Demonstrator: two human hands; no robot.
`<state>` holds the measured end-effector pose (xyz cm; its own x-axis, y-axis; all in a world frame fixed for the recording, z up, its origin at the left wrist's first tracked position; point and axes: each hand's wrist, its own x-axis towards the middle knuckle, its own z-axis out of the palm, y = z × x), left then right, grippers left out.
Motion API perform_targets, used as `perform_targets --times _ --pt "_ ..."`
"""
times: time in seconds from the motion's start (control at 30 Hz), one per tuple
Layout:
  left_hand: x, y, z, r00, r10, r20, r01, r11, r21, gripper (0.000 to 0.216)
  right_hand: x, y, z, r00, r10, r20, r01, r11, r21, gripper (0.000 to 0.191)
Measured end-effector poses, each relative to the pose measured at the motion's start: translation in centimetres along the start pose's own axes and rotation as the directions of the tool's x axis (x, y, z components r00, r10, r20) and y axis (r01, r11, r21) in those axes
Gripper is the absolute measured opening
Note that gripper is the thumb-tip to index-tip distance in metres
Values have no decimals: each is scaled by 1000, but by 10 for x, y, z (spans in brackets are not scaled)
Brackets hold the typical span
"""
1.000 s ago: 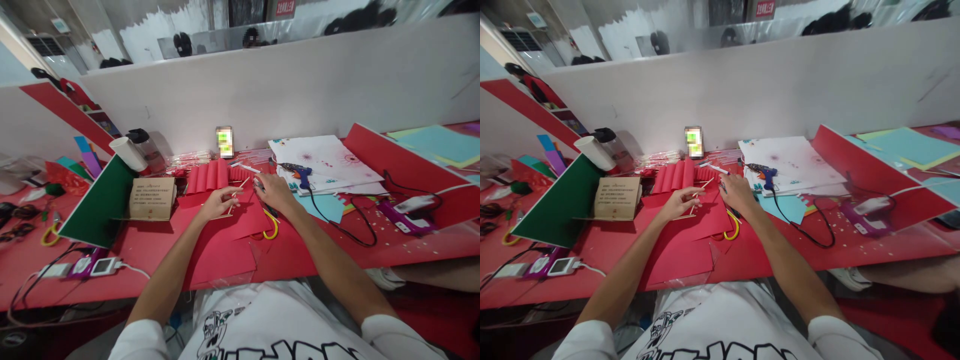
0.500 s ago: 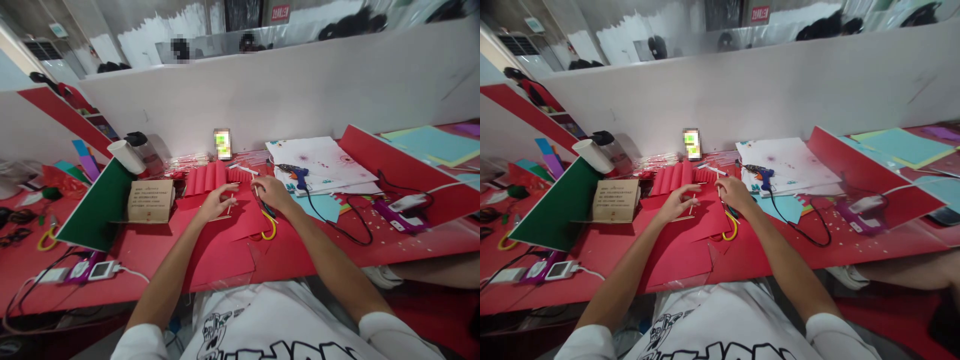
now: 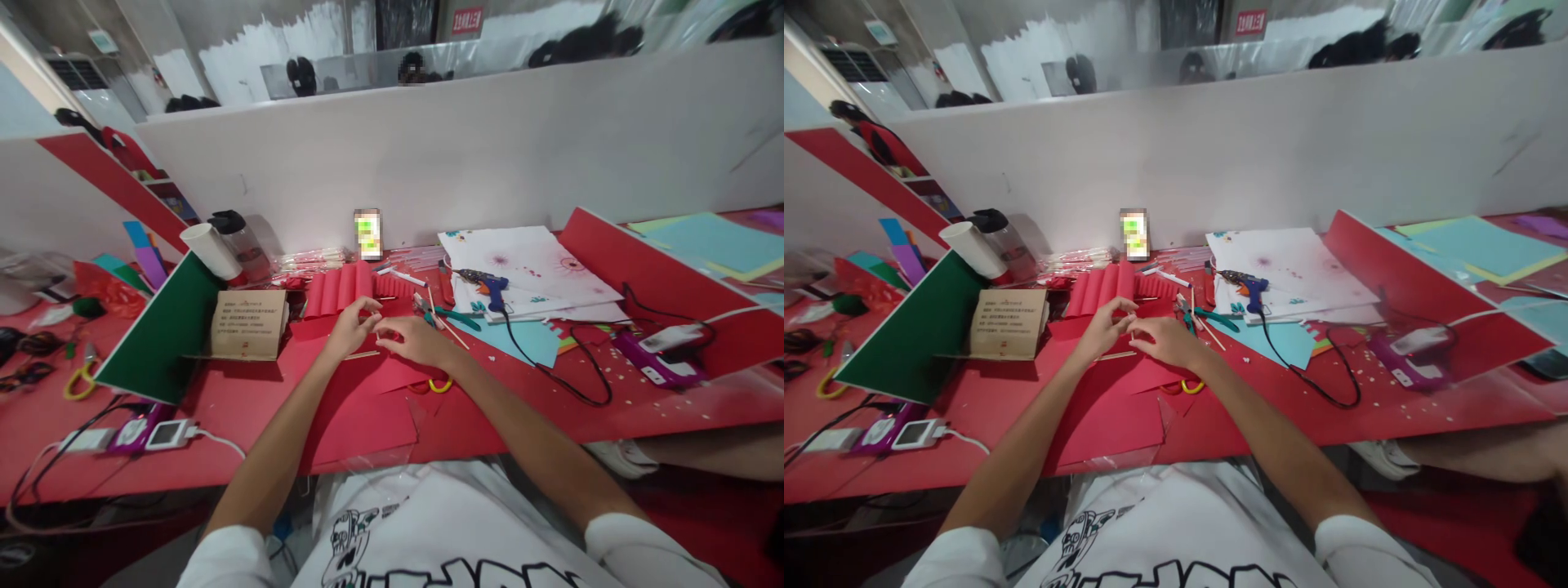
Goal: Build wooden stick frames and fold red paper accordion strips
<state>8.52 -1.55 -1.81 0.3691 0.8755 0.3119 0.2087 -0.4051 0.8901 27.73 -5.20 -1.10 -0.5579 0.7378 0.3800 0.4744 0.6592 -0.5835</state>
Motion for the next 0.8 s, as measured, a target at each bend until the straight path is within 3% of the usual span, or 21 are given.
perform_targets --times 0.13,0.23,0.3,0.4,0.53,0.67,0.8 --pt "0 -3 1 999 26 30 -28 996 81 19 3 4 12 999 52 4 -52 998 22 16" --pt "-2 -3 -9 994 83 73 -99 961 259 20 4 6 11 996 85 34 -87 995 54 16" --pt "-4 -1 -19 983 109 147 -166 870 464 21 4 7 9 993 91 69 -94 995 37 17" --pt "-8 0 -33 955 23 295 -213 746 631 20 5 9 12 990 92 105 -93 996 0 16" --pt "-15 0 -47 919 -53 392 -247 697 673 20 5 12 20 986 134 98 -133 991 -13 13" --pt "-20 3 -56 863 -83 498 -297 715 633 27 5 15 26 984 158 82 -159 987 6 19" --pt "-21 4 -58 865 -65 497 -281 759 588 34 4 19 23 987 139 77 -136 990 -46 20"
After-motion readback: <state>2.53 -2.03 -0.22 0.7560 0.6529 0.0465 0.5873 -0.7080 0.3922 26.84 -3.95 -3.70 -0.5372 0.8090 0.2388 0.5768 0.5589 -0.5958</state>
